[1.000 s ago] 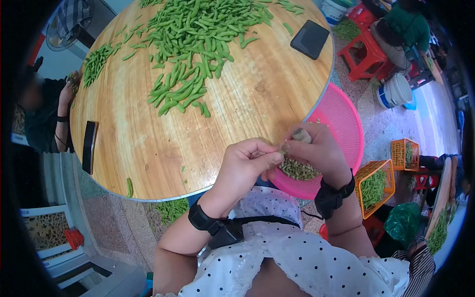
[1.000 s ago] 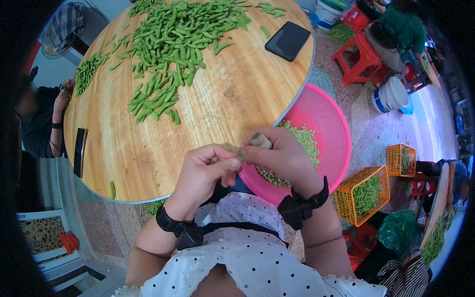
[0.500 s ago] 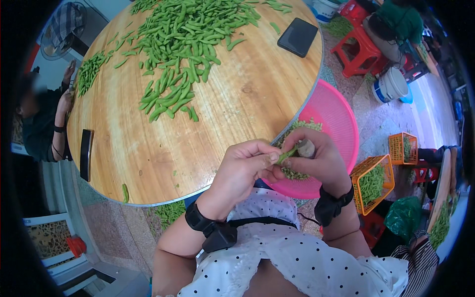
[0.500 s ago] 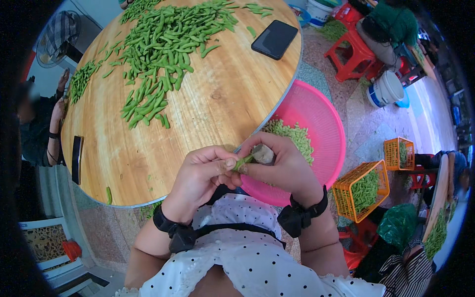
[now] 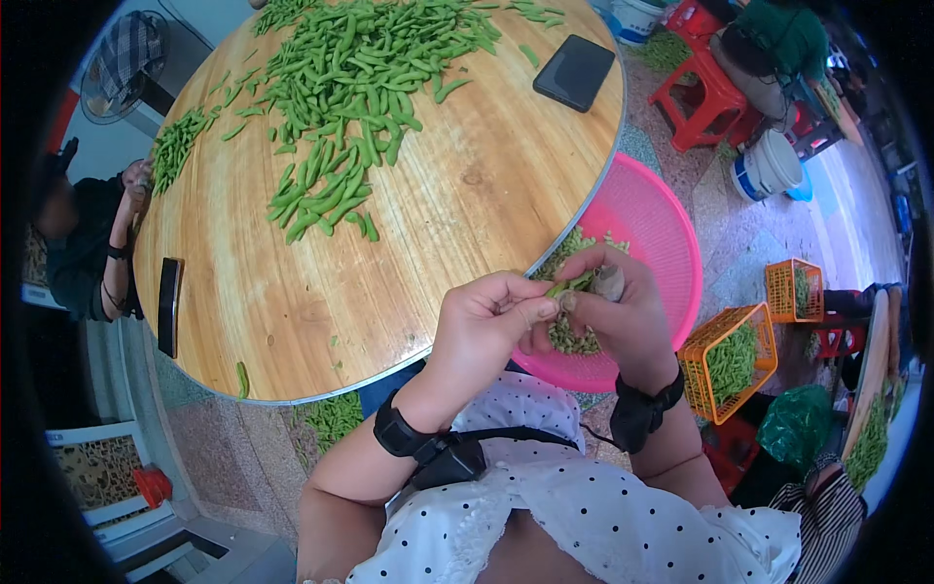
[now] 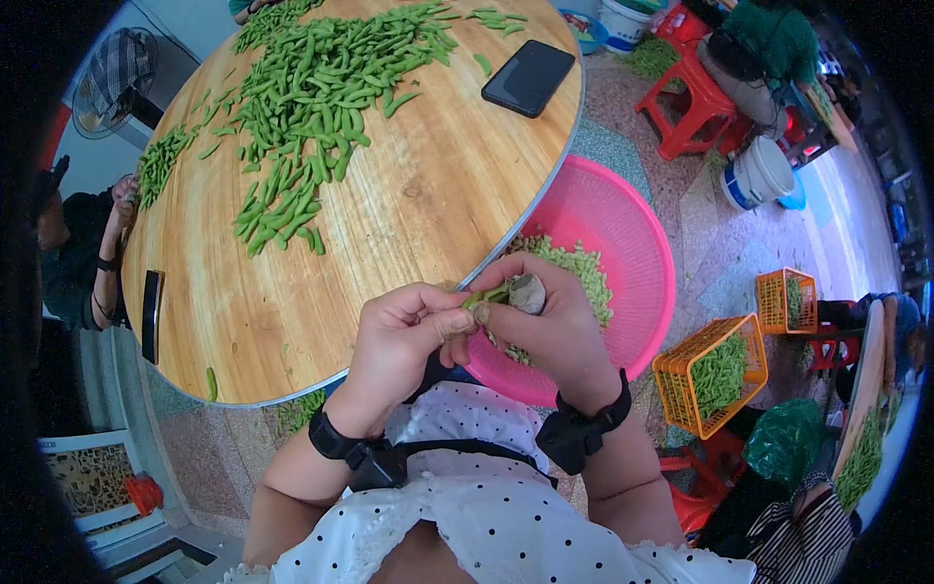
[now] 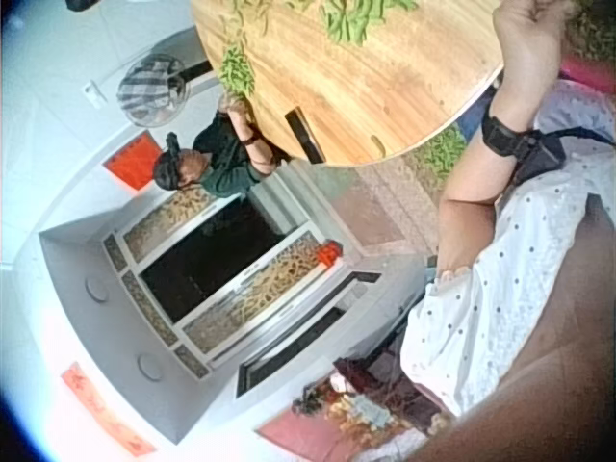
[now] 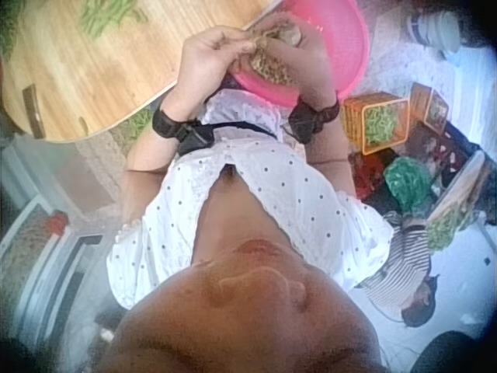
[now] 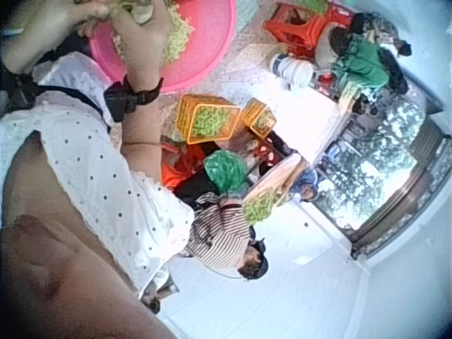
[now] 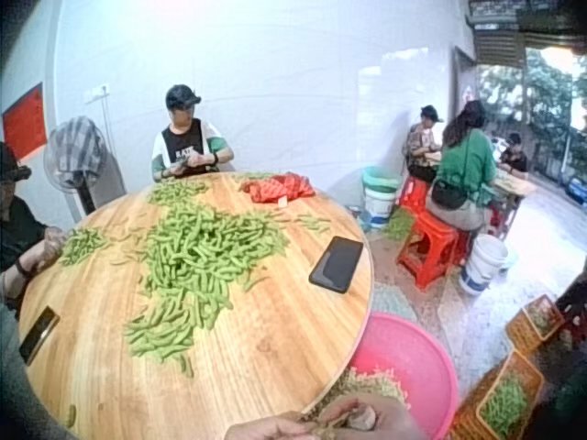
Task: Peeling edamame pods and collecting the beans into a pink bowl.
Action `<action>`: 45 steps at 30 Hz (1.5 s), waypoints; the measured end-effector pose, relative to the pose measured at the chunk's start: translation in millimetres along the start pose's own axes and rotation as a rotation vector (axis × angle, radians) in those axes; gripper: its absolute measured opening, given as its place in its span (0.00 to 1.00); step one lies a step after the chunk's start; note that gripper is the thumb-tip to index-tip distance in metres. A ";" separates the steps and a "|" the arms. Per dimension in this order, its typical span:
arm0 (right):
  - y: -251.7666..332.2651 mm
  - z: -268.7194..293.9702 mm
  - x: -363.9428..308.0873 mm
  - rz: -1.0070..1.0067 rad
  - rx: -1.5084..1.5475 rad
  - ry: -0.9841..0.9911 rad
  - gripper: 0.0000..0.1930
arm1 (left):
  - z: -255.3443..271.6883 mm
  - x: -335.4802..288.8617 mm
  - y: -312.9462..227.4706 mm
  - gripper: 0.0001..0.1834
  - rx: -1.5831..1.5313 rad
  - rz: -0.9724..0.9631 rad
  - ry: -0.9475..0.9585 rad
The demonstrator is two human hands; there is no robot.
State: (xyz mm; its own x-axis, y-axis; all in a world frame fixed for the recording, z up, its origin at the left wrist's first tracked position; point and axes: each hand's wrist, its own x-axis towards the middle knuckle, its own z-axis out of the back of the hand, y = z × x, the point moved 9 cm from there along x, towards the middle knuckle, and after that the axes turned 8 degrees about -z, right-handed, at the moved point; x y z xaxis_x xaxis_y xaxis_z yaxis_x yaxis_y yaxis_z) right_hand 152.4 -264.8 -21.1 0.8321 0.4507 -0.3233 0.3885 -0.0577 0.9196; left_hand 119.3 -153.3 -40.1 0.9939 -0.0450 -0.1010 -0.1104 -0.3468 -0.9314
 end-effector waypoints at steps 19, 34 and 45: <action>-4.5 24.7 2.1 0.044 -0.491 -0.013 0.08 | -19.6 5.2 -7.3 0.05 0.729 -0.299 -0.035; -34.0 45.1 4.7 0.034 -0.380 -0.257 0.10 | -23.6 -1.7 -19.2 0.05 0.844 -0.562 -0.016; -58.8 99.4 10.9 0.025 -1.018 -0.317 0.03 | 103.4 -106.4 -111.1 0.04 1.080 -0.045 0.231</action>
State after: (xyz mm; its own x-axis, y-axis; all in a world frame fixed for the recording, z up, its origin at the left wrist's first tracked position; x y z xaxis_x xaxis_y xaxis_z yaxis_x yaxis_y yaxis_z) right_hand 177.9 -345.1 -100.9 0.9573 0.1986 -0.2100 -0.0219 0.7741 0.6327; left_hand 26.6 -13.2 37.9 0.9591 -0.2659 -0.0966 0.1018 0.6428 -0.7592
